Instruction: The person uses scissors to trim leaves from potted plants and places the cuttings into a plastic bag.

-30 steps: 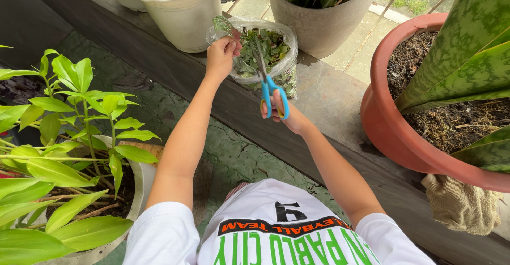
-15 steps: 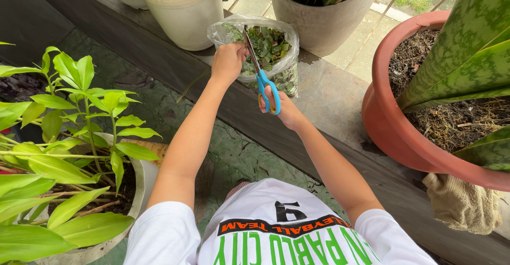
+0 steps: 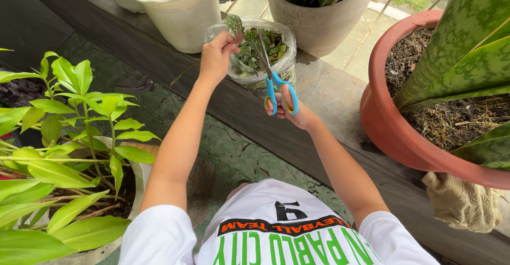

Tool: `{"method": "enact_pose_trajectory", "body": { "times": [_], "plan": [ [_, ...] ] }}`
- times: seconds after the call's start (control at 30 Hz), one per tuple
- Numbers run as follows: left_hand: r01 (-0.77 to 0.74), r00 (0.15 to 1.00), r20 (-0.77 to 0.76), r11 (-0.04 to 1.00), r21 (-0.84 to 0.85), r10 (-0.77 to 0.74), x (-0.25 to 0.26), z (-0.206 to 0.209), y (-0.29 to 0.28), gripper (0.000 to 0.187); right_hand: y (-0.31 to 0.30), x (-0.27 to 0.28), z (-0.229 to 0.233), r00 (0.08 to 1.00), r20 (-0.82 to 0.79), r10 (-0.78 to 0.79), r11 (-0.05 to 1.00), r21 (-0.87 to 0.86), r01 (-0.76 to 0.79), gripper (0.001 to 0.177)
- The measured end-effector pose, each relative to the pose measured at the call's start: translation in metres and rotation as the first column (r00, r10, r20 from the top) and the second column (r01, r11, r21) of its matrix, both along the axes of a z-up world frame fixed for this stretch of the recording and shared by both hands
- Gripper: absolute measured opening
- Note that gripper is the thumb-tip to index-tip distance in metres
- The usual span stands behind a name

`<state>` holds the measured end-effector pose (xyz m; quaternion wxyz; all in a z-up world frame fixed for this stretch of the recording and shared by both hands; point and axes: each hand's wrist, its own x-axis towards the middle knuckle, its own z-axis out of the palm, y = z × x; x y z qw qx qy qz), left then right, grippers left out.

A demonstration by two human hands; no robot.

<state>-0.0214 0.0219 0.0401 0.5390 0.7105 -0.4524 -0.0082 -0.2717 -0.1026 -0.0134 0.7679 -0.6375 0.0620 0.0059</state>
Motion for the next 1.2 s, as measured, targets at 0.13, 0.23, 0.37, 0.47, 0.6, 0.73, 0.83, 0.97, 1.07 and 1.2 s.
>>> {"method": "enact_pose_trajectory", "body": {
  "times": [0.13,0.23,0.37,0.47,0.6,0.73,0.83,0.97,1.07,1.2],
  "plan": [
    [0.102,0.992,-0.069,0.994,-0.031,-0.104,0.007,-0.003,0.011,0.01,-0.005,0.0,0.003,0.999,0.006,0.052,0.998,0.021,-0.052,0.086],
    [0.089,0.994,-0.067,0.996,-0.014,-0.09,0.011,-0.006,0.015,0.011,-0.007,0.005,0.004,0.998,-0.008,0.067,0.997,0.023,-0.067,0.086],
    [0.074,0.995,-0.07,0.997,-0.012,-0.074,0.014,-0.013,0.022,0.009,-0.004,0.012,-0.005,0.999,0.0,0.032,0.999,0.032,-0.032,0.081],
    [0.059,0.994,-0.094,0.998,0.008,-0.058,0.014,-0.018,0.025,0.006,-0.006,0.019,-0.02,0.995,-0.01,-0.098,0.995,-0.033,0.098,0.075],
    [0.026,0.996,-0.086,1.0,0.002,-0.025,0.015,-0.018,0.028,0.006,-0.01,0.028,-0.038,0.981,0.024,-0.19,0.976,-0.102,0.192,0.074],
    [-0.023,0.996,-0.092,0.999,-0.028,0.021,0.017,-0.018,0.03,0.007,-0.005,0.015,-0.027,0.994,0.005,-0.108,0.994,0.021,0.108,0.075],
    [-0.003,0.993,-0.115,0.996,-0.086,-0.007,0.02,-0.022,0.029,0.007,0.0,0.012,-0.014,1.0,-0.009,-0.025,1.0,0.001,0.025,0.079],
    [0.051,0.977,-0.196,0.988,-0.148,-0.08,0.027,-0.028,0.02,0.008,-0.001,0.021,-0.008,1.0,-0.002,0.03,0.999,0.013,-0.03,0.078],
    [0.079,0.97,-0.217,0.986,-0.147,-0.11,0.033,-0.035,0.017,0.008,-0.004,0.031,-0.014,0.999,0.009,-0.037,0.999,-0.025,0.037,0.069],
    [0.065,0.966,-0.24,0.986,-0.15,-0.1,0.042,-0.045,0.015,0.009,-0.007,0.042,-0.022,0.984,0.064,-0.165,0.975,-0.138,0.172,0.067]
  ]
}}
